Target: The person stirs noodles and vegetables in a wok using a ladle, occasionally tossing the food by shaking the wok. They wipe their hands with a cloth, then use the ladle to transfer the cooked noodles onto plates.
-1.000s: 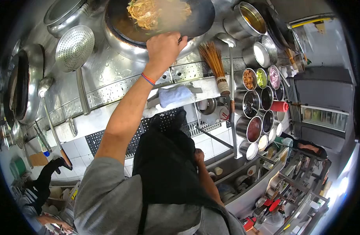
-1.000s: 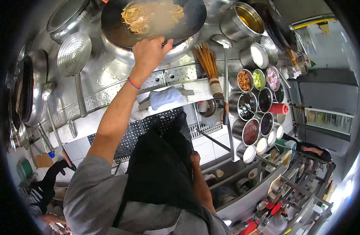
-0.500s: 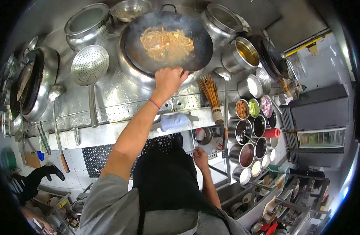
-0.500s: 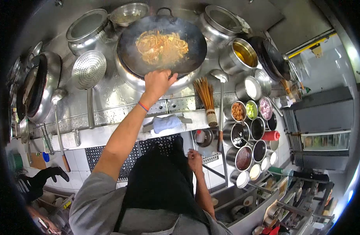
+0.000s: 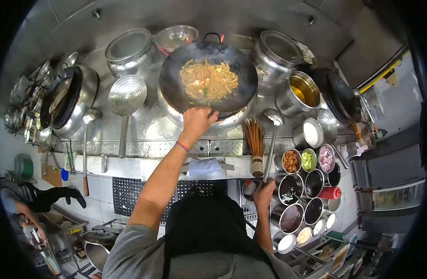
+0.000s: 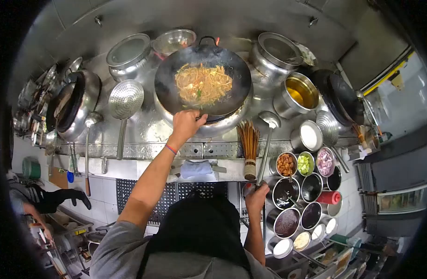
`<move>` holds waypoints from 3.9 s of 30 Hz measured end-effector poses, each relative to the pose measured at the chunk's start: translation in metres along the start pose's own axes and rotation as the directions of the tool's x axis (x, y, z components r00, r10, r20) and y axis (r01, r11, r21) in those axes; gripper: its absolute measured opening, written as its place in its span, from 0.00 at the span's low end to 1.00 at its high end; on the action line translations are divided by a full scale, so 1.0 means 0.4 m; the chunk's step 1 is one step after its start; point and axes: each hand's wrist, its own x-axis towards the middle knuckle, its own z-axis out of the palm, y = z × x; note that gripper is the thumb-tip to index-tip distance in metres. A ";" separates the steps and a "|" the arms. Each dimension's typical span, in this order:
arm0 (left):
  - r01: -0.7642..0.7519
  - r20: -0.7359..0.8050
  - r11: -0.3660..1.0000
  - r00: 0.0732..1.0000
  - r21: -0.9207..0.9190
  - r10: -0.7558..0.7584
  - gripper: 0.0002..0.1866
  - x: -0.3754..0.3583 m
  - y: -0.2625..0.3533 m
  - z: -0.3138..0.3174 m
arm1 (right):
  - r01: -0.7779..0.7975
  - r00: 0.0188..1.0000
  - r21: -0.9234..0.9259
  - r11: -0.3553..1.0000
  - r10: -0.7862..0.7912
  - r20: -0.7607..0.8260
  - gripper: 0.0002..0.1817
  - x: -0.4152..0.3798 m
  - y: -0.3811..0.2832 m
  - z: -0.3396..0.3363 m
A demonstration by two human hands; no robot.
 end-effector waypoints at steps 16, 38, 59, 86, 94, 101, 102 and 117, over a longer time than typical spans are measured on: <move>0.050 0.112 0.994 0.992 0.095 -0.061 0.22 0.006 0.026 -0.014 | -0.269 0.920 0.739 0.618 -0.063 0.388 0.06 0.059 -0.186 -0.138; -0.175 -0.050 0.879 0.984 -0.444 0.170 0.17 -0.012 -0.040 0.005 | 0.283 0.847 0.233 0.930 -0.356 0.396 0.16 0.537 -0.642 0.086; 0.008 0.077 0.984 0.997 -0.177 0.006 0.22 -0.030 0.079 -0.088 | 0.584 0.795 -0.232 0.778 -0.490 0.358 0.28 0.305 -0.466 -0.311; -0.107 -0.129 0.987 0.987 -0.117 0.092 0.20 -0.172 0.140 -0.092 | 0.583 0.807 -0.318 0.747 -0.490 0.329 0.30 0.289 -0.484 -0.385; -0.068 -0.042 0.990 0.997 -0.124 0.063 0.18 -0.072 0.100 -0.121 | 0.523 0.807 -0.336 0.783 -0.328 0.492 0.29 0.205 -0.518 -0.558; -0.119 -0.073 0.978 0.992 -0.172 0.107 0.19 -0.020 0.113 -0.156 | 0.567 0.777 -0.325 0.757 -0.360 0.517 0.29 0.270 -0.554 -0.421; -0.120 -0.073 0.978 0.991 -0.171 0.109 0.19 -0.025 0.095 -0.122 | 0.569 0.779 -0.330 0.753 -0.364 0.511 0.30 0.291 -0.554 -0.373; -0.066 -0.055 0.997 0.996 -0.042 0.063 0.17 0.004 -0.008 -0.005 | 0.421 0.885 0.132 0.897 -0.438 0.156 0.29 0.222 -0.376 -0.129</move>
